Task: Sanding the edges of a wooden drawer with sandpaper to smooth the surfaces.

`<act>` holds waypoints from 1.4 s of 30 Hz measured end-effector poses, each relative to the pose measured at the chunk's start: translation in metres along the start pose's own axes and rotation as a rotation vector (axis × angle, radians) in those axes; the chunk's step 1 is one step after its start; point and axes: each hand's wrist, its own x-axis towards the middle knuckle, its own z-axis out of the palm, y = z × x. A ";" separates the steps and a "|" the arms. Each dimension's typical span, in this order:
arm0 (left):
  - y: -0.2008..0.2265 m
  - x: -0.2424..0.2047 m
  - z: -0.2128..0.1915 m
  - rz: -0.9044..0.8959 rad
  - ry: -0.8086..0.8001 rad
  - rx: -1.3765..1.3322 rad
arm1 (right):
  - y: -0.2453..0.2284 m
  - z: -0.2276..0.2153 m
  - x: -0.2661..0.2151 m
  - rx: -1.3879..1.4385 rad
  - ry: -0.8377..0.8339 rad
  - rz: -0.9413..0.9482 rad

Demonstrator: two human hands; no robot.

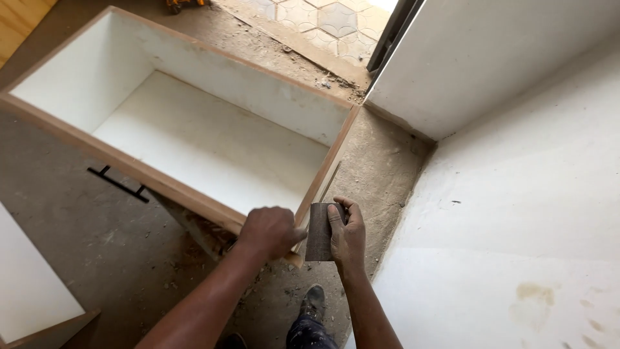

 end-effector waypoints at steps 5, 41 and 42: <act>-0.025 -0.018 0.019 0.060 0.050 0.015 | 0.037 0.025 -0.036 0.041 0.049 0.102; -0.110 -0.086 0.047 -0.040 -0.004 0.205 | 0.078 0.072 -0.004 -0.060 0.463 0.006; -0.110 -0.085 0.047 -0.041 0.003 0.210 | 0.078 0.074 -0.005 -0.023 0.471 0.028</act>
